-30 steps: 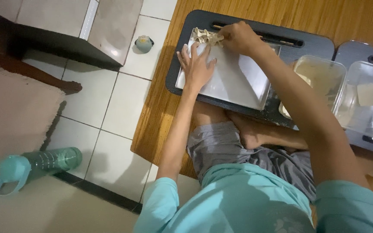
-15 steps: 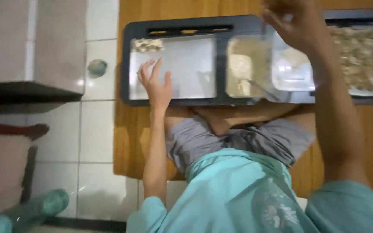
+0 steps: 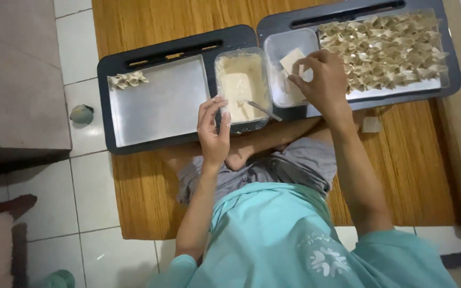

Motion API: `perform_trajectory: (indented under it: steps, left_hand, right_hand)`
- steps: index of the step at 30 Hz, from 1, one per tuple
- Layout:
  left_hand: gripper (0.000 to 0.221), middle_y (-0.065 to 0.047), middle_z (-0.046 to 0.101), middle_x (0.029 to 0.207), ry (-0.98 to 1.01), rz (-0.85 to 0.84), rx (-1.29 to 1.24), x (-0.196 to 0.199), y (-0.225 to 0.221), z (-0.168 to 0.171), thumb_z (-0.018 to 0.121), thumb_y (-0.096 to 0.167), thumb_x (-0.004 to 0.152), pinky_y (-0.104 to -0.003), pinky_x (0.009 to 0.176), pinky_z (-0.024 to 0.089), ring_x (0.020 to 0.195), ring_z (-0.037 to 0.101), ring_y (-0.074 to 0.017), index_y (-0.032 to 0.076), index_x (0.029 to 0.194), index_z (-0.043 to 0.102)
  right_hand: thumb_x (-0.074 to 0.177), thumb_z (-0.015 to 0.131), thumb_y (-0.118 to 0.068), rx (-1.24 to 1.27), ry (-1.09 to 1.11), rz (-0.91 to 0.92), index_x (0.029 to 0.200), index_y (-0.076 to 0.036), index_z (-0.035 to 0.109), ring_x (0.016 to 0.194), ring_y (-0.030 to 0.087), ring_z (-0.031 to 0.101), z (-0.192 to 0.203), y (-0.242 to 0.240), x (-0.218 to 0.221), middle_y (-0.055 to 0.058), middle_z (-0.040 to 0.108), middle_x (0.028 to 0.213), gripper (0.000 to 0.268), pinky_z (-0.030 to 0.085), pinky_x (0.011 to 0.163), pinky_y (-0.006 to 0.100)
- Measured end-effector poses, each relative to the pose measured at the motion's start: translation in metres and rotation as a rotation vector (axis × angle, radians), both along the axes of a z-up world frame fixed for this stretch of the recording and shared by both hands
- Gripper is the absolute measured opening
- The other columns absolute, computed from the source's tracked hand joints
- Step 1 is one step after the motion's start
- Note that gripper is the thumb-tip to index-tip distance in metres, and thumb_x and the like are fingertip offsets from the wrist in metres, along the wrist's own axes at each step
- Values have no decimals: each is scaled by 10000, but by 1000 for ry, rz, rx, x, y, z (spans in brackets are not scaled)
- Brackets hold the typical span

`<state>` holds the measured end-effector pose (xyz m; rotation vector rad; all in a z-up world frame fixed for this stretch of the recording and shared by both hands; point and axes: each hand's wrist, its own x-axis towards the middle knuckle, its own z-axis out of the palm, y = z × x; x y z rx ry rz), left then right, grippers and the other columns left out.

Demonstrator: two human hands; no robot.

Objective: Folding square dough wrappers into decorative flower shapes using a paste as an adhesive.

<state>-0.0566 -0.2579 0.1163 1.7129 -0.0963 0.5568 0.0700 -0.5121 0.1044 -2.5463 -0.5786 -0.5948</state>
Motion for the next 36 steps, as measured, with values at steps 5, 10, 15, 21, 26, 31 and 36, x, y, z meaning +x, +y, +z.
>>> perform_trajectory:
  steps: [5, 10, 15, 21, 26, 31, 36]
  left_hand:
    - [194, -122, 564, 1280, 53, -8, 22, -6, -14, -5, 573, 7, 973, -378, 1108, 470, 1222, 574, -273, 3, 1159, 630]
    - [176, -113, 551, 1278, 27, -19, 2, -7, -17, -14, 581, 27, 983, -389, 1123, 481, 1236, 565, -269, 8, 1150, 634]
    - [188, -114, 551, 1302, 43, -24, -15, -9, -15, -12, 567, 22, 987, -384, 1132, 477, 1251, 563, -264, 16, 1166, 623]
    - [309, -92, 566, 1365, 63, -99, -327, 1, -15, -26, 521, 33, 1024, -398, 1182, 439, 1304, 552, -226, 68, 1331, 536]
    - [561, -197, 387, 1608, 172, -342, -864, 17, -19, -20, 477, 248, 1061, -477, 1290, 306, 1511, 388, -345, 86, 1573, 316]
    - [662, -201, 583, 1463, 364, -248, -1174, 28, 2, -60, 511, 595, 1051, -566, 1179, 392, 1286, 620, -371, 175, 1556, 420]
    - [513, -250, 438, 1587, 300, -194, -1158, 24, 3, -31, 404, 197, 1110, -558, 1169, 444, 1440, 472, -408, 91, 1606, 329]
  right_hand:
    - [815, 919, -125, 69, -48, 12, 873, -77, 747, 966, 262, 612, -1, 1, -6, 98, 645, 1140, 187, 504, 857, 370]
    - [856, 911, -189, 46, -9, -33, 916, -100, 749, 1141, 262, 565, -9, 4, -6, 63, 611, 1202, 194, 388, 994, 422]
    - [910, 867, -83, 188, -27, 27, 965, -15, 788, 1008, 241, 618, -9, 2, 4, 118, 667, 1110, 118, 442, 912, 367]
    - [938, 820, 36, 379, -141, 78, 981, 59, 786, 951, 251, 648, 40, 16, 4, 150, 676, 1088, 59, 558, 824, 338]
    - [875, 826, 73, 352, -266, 159, 1059, 41, 726, 1018, 278, 634, 47, 75, -36, 130, 634, 1202, 212, 552, 883, 382]
    - [919, 756, -333, 233, 19, 677, 1090, -128, 797, 1147, 335, 695, 25, 101, -87, 142, 741, 1208, 270, 351, 1148, 637]
    - [950, 725, -197, 293, 76, 671, 1127, -73, 769, 1127, 346, 677, 26, 68, -81, 181, 714, 1201, 220, 485, 1014, 543]
